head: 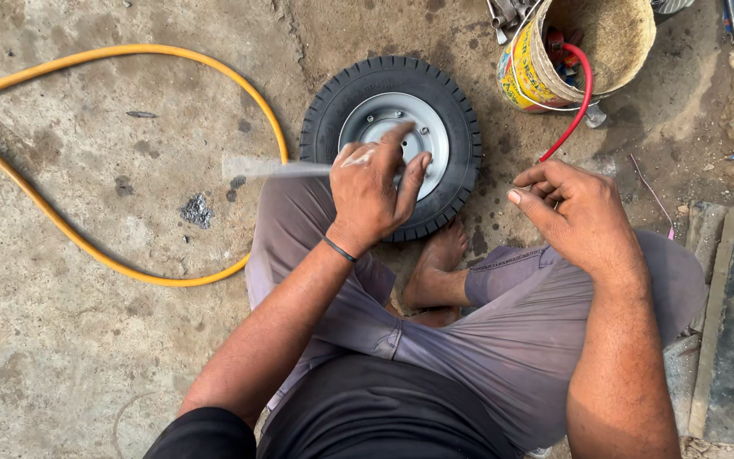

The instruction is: The person sits on the ground and uses a metal bar to pry the tire bead off the rim. They repeatedly work around the circumference of the tire to loosen it from the wheel. The person also uses a yellow air hose to inflate the tire during the process.

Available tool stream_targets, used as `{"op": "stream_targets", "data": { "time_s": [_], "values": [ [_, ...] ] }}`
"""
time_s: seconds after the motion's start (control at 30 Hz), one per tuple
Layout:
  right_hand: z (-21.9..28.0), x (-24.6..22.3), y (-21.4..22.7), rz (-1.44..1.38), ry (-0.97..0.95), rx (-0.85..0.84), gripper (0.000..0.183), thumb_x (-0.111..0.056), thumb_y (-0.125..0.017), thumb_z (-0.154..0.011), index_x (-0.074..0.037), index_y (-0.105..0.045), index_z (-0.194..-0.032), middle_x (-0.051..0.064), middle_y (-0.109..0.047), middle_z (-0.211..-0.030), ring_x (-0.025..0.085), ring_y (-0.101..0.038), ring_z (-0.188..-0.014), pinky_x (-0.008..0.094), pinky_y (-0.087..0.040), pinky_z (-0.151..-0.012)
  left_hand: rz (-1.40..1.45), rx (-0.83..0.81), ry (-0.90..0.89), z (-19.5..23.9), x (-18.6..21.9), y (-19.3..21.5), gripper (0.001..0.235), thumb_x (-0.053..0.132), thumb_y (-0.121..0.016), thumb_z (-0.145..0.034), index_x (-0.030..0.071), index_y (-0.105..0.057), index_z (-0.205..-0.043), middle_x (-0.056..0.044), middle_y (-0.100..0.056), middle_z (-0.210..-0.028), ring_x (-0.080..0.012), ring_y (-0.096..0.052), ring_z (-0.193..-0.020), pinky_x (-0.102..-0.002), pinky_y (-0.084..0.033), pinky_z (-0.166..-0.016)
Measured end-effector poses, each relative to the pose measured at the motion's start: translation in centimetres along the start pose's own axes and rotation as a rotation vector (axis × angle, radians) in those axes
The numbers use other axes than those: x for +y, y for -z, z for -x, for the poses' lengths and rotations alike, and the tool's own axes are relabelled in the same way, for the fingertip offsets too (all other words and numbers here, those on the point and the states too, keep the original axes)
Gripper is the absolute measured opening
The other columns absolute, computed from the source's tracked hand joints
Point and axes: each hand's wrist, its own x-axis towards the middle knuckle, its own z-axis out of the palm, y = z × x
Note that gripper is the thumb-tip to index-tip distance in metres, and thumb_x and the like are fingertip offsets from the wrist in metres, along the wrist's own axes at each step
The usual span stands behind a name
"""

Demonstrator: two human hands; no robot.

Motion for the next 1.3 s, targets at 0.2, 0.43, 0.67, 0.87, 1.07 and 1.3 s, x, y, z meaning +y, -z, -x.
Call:
{"op": "stream_targets", "data": {
  "time_s": [0.2,0.43,0.67,0.87,1.07,1.3],
  "values": [
    [-0.3,-0.3,-0.5,0.023,-0.026,-0.048,0.025,-0.023,-0.078,-0.091,-0.006,-0.074,-0.108,0.009,-0.075,-0.086,0.015,-0.071,-0.072,0.032,-0.057,-0.065,-0.025,0.235,-0.369,-2.1,-3.9,-1.5,0.069,0.015,-0.075,-0.084,-0.003,-0.046,-0.144,-0.029,-0.066,-0.13,-0.0464,-0.063,-0.123,-0.049,-0.044,-0.111],
    [0.2,0.3,-0.1,0.065,-0.072,-0.019,0.026,-0.023,-0.079,-0.091,-0.006,-0.074,-0.109,0.009,-0.076,-0.088,0.016,-0.072,-0.075,0.033,-0.058,-0.069,-0.111,-0.604,-0.233,-4.8,-2.0,1.6,0.051,0.012,-0.065,-0.094,0.012,-0.055,-0.144,-0.009,-0.073,-0.124,-0.0362,-0.068,-0.115,-0.052,-0.046,-0.106],
    [0.1,-0.2,-0.1,0.027,-0.054,-0.039,0.026,-0.022,-0.079,-0.091,-0.005,-0.074,-0.109,0.01,-0.075,-0.089,0.016,-0.071,-0.077,0.033,-0.057,-0.069,-0.108,-0.008,-0.387,-2.5,-2.9,-1.9,0.029,0.038,-0.077,-0.095,0.011,-0.068,-0.087,-0.012,-0.072,-0.128,-0.0329,-0.058,-0.136,-0.056,-0.033,-0.12],
    [0.1,0.1,-0.2,-0.012,-0.037,-0.074,0.027,-0.021,-0.078,-0.09,-0.004,-0.073,-0.11,0.009,-0.075,-0.089,0.014,-0.07,-0.075,0.032,-0.057,-0.067,-0.113,-0.104,-0.112,-3.4,-4.7,-1.9,0.057,0.018,-0.066,-0.088,0.003,-0.061,-0.143,-0.03,-0.046,-0.159,-0.0389,-0.051,-0.137,-0.046,-0.042,-0.114],
    [0.3,0.2,0.1,0.055,-0.041,-0.059,0.028,-0.022,-0.079,-0.09,-0.004,-0.073,-0.111,0.009,-0.075,-0.087,0.015,-0.07,-0.075,0.033,-0.057,-0.069,-0.285,-0.09,-0.291,-2.4,-0.1,0.9,0.02,0.012,-0.066,-0.09,0.014,-0.069,-0.11,-0.01,-0.073,-0.112,-0.0302,-0.068,-0.108,-0.047,-0.051,-0.099],
    [0.4,-0.2,0.0,0.053,-0.118,-0.101,0.029,-0.024,-0.078,-0.09,-0.005,-0.073,-0.112,0.009,-0.074,-0.085,0.016,-0.071,-0.073,0.033,-0.057,-0.065,0.112,-0.133,-0.025,-1.2,-1.6,-1.4,0.017,0.027,-0.069,-0.101,0.01,-0.067,-0.102,-0.012,-0.072,-0.081,-0.0254,-0.075,-0.086,-0.039,-0.042,-0.127]
  ]
}}
